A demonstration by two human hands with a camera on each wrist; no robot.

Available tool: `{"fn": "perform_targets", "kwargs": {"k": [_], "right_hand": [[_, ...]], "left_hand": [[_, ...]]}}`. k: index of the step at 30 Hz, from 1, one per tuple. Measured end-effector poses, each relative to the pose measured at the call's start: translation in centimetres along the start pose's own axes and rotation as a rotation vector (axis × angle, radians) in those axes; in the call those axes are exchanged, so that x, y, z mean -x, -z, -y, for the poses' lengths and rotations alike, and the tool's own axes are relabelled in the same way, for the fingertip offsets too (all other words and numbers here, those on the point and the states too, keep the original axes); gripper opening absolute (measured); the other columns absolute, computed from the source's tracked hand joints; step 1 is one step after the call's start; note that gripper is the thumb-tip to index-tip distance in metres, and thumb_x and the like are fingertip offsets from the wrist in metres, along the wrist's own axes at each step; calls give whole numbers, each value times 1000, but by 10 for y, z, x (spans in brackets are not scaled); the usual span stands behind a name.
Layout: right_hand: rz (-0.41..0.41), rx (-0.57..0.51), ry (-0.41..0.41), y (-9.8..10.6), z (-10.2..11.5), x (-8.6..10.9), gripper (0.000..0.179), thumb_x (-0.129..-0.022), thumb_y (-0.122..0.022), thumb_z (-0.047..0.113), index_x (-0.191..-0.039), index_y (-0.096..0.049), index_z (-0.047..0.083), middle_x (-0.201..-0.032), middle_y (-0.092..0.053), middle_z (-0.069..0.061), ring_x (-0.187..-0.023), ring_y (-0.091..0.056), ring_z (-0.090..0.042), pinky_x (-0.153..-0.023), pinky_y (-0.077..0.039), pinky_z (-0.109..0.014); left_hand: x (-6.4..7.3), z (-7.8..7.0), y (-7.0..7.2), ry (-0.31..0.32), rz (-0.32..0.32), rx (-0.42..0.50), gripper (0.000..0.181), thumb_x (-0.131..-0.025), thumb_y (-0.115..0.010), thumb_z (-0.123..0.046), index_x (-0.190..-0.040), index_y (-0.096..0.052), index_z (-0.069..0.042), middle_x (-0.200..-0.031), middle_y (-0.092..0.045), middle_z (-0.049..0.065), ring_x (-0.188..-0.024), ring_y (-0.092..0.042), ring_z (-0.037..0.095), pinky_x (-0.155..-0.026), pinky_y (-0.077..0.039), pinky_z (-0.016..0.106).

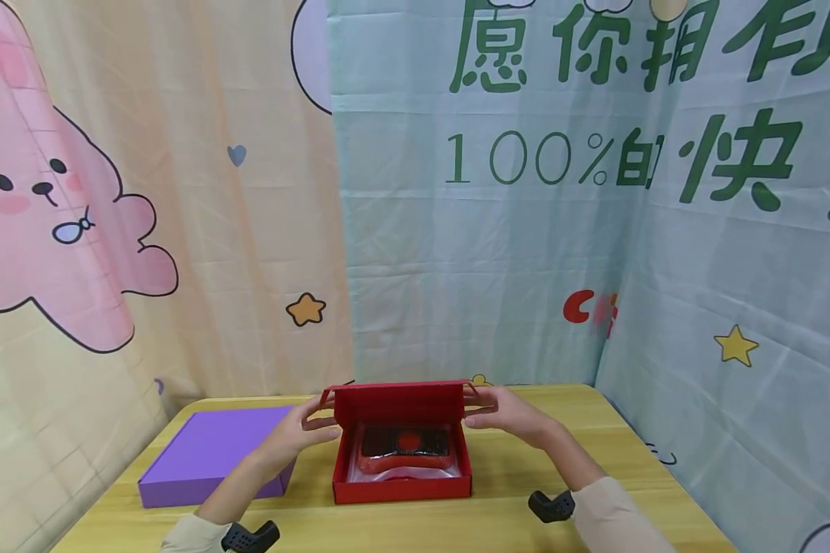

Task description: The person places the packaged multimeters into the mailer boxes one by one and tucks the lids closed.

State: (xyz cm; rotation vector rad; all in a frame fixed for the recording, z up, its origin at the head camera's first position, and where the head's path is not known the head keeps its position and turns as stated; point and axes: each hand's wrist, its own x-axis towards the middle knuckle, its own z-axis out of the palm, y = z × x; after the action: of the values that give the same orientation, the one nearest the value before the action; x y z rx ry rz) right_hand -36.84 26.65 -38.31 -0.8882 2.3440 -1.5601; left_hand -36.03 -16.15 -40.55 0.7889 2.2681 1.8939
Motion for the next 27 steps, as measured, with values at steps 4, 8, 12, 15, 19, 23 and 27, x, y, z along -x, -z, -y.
{"fn": "perform_targets", "kwargs": {"k": [4, 8, 12, 15, 19, 23, 27], "right_hand": [[42, -45, -5, -1, 8, 3, 56, -104, -57, 27, -151, -46, -1, -147, -55, -18, -132, -55, -36, -108, -45, -52], [34, -43, -2, -4, 13, 4, 48, -109, -52, 29, -145, -53, -2, -138, -62, -17, -129, -58, -36, -109, -42, -55], [29, -25, 2, -8, 13, 6, 45, -111, -50, 28, -141, -56, -4, -134, -64, -17, -127, -60, -37, -107, -44, -56], [32, -15, 6, -10, 11, 7, 43, -111, -49, 27, -141, -57, -3, -135, -64, -18, -127, -60, -37, -106, -46, -53], [40, -10, 7, -12, 10, 9, 43, -111, -49, 28, -141, -58, -3, -135, -64, -17, -128, -59, -37, -106, -46, -53], [51, -28, 6, -12, 9, 11, 45, -111, -49, 28, -142, -56, -5, -136, -63, -19, -129, -58, -39, -106, -46, -52], [52, -33, 0, -14, 7, 14, 47, -111, -49, 27, -143, -54, -7, -138, -62, -19, -129, -57, -39, -106, -47, -48]], "left_hand": [[4, -2, 5, 14, 49, 39, 67, -104, -64, -20, -157, -31, 5, -152, -41, 25, -134, -50, 42, -105, -48, 51], [7, -6, 5, 31, 79, 43, 64, -109, -54, -29, -156, -31, 9, -154, -40, 29, -135, -49, 45, -107, -45, 54], [11, -9, 4, 49, 78, 39, 67, -112, -48, -34, -156, -28, 12, -155, -37, 32, -136, -47, 47, -108, -45, 52], [14, -11, 3, 59, 78, 40, 67, -112, -48, -35, -155, -28, 12, -156, -37, 33, -136, -47, 47, -109, -44, 53], [17, -13, 4, 73, 88, 35, 66, -112, -48, -33, -154, -30, 13, -155, -39, 31, -135, -48, 46, -109, -43, 53], [20, -14, 4, 79, 110, 16, 66, -112, -47, -33, -155, -28, 13, -156, -37, 32, -136, -47, 46, -109, -44, 52], [22, -15, 5, 80, 132, 4, 65, -112, -46, -33, -156, -28, 12, -159, -31, 32, -138, -45, 46, -110, -42, 53]]}}
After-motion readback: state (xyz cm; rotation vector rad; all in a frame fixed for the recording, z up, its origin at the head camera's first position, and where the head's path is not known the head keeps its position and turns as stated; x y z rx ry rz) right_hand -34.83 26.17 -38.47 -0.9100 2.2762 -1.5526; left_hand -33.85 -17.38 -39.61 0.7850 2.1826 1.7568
